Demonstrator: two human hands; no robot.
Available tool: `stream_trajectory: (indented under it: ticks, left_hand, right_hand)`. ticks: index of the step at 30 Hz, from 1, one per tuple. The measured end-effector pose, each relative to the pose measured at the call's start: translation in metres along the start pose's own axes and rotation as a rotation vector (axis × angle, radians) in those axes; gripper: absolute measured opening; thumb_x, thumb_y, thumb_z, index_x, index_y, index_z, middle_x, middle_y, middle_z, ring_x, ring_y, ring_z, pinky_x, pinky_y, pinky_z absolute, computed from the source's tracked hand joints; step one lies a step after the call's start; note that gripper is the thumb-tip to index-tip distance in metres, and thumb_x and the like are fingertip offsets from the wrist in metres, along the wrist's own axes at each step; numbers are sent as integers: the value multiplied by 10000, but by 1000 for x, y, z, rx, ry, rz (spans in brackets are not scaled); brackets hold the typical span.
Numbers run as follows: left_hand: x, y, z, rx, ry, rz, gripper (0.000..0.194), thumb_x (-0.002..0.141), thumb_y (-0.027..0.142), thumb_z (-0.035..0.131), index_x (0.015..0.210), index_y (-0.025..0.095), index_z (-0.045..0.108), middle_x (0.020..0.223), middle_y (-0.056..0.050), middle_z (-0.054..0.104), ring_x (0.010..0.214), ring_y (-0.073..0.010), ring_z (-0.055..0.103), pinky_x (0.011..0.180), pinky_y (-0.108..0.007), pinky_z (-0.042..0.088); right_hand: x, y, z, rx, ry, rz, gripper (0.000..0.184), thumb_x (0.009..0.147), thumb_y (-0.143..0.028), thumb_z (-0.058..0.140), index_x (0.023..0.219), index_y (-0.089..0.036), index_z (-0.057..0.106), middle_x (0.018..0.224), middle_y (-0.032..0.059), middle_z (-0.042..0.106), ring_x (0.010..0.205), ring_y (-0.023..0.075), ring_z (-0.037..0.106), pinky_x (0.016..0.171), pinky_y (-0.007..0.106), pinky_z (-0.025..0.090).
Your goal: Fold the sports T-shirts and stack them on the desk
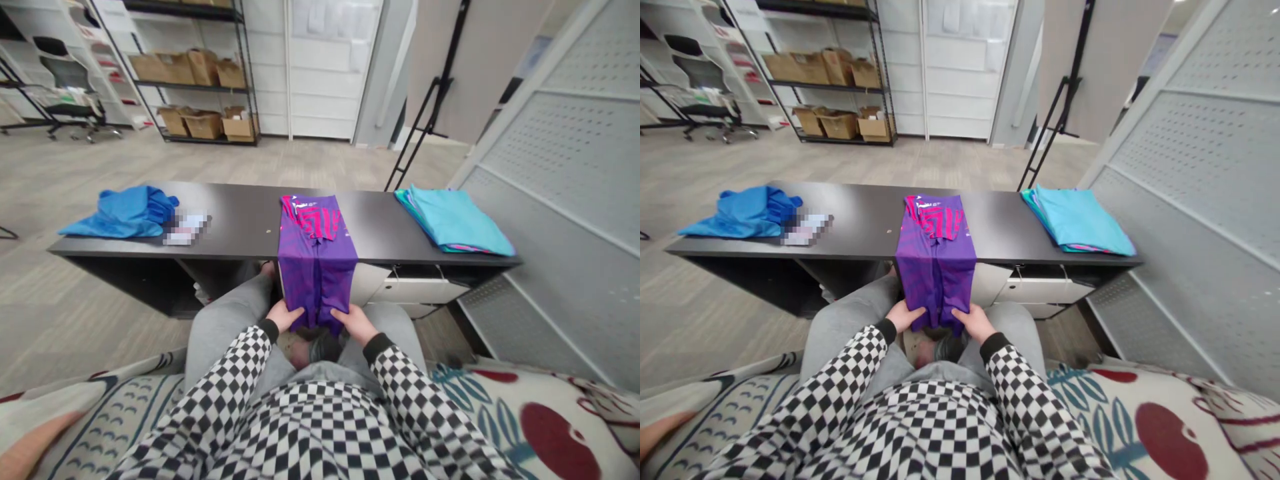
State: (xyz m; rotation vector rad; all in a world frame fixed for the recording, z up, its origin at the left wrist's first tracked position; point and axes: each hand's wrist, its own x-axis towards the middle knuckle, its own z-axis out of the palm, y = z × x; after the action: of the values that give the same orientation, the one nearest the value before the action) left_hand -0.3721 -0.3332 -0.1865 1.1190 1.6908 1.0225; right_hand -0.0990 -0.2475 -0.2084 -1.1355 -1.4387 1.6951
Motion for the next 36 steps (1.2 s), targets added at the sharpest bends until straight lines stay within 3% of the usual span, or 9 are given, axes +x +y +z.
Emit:
stream_trajectory:
  ticks: [8, 13, 17, 21, 23, 25, 28, 32, 36]
  left_hand:
    - [-77, -17, -3, -509, -299, -67, 808, 652, 403, 1082, 1340, 148, 745, 1330, -188, 829, 1217, -357, 802, 1165, -561, 593]
    - [-107, 7, 8, -693, -41, -161, 582, 728, 379, 1023, 1174, 148, 730, 1175, -138, 848, 1038, -275, 820, 993, -434, 664]
    - [-124, 40, 3, -739, 89, -215, 888, 788, 407, 980, 1542, 210, 553, 1091, -76, 831, 733, -201, 773, 624, -309, 636]
    - [-146, 55, -8, -716, 51, -167, 1188, 853, 464, 948, 1789, 323, 231, 1053, -31, 806, 645, -171, 717, 514, -268, 567]
    - [-153, 51, -11, -694, -30, -139, 943, 827, 481, 965, 1634, 273, 524, 1012, -27, 792, 691, -168, 724, 575, -282, 602]
    - [-157, 42, -14, -639, -97, -130, 609, 762, 479, 1006, 1236, 190, 758, 893, -19, 766, 696, -156, 709, 642, -291, 618]
    - [-159, 34, -21, -572, -168, -130, 452, 696, 421, 1049, 955, 165, 780, 748, 7, 722, 650, -133, 668, 676, -281, 586]
    - [-160, 53, -44, -600, -270, -59, 453, 692, 340, 1074, 1039, 163, 843, 835, -19, 779, 692, -121, 677, 694, -245, 536]
    - [-149, 100, -75, -677, -282, 89, 398, 738, 312, 1072, 1050, 161, 876, 962, -69, 822, 809, -142, 726, 766, -239, 565]
  right_hand:
    - [-89, -28, 19, 423, -16, 126, 567, 811, -467, 1002, 1271, -245, 755, 1258, 102, 863, 1129, 312, 832, 1132, 527, 623]
    - [-119, -61, 17, 477, -88, 178, 1184, 711, -282, 1057, 1688, -374, 396, 1315, 72, 838, 1117, 307, 836, 1067, 542, 654]
    - [-127, -78, 16, 412, 7, 196, 1396, 725, -327, 1045, 1791, -386, 147, 1052, 14, 841, 890, 270, 826, 922, 489, 683]
    - [-140, -77, 11, 304, -25, 174, 1223, 776, -466, 1019, 1751, -407, 283, 935, -15, 793, 759, 248, 772, 765, 423, 657]
    - [-145, -66, 6, 199, -70, 189, 960, 788, -538, 1007, 1606, -375, 532, 896, -11, 782, 730, 234, 743, 709, 378, 617]
    - [-148, -53, 3, 83, -95, 188, 675, 768, -620, 997, 1307, -294, 755, 865, 10, 774, 701, 222, 703, 655, 351, 569]
    - [-152, -44, 1, 36, -98, 155, 533, 747, -635, 1007, 1070, -247, 837, 876, 33, 778, 732, 214, 676, 660, 341, 540]
    - [-161, -73, 2, 181, -169, 125, 487, 731, -483, 1067, 1115, -268, 856, 977, 42, 800, 824, 198, 698, 747, 323, 554]
    - [-156, -130, -3, 266, -208, 61, 438, 755, -417, 1070, 1116, -279, 865, 952, 24, 785, 801, 161, 687, 750, 292, 561]
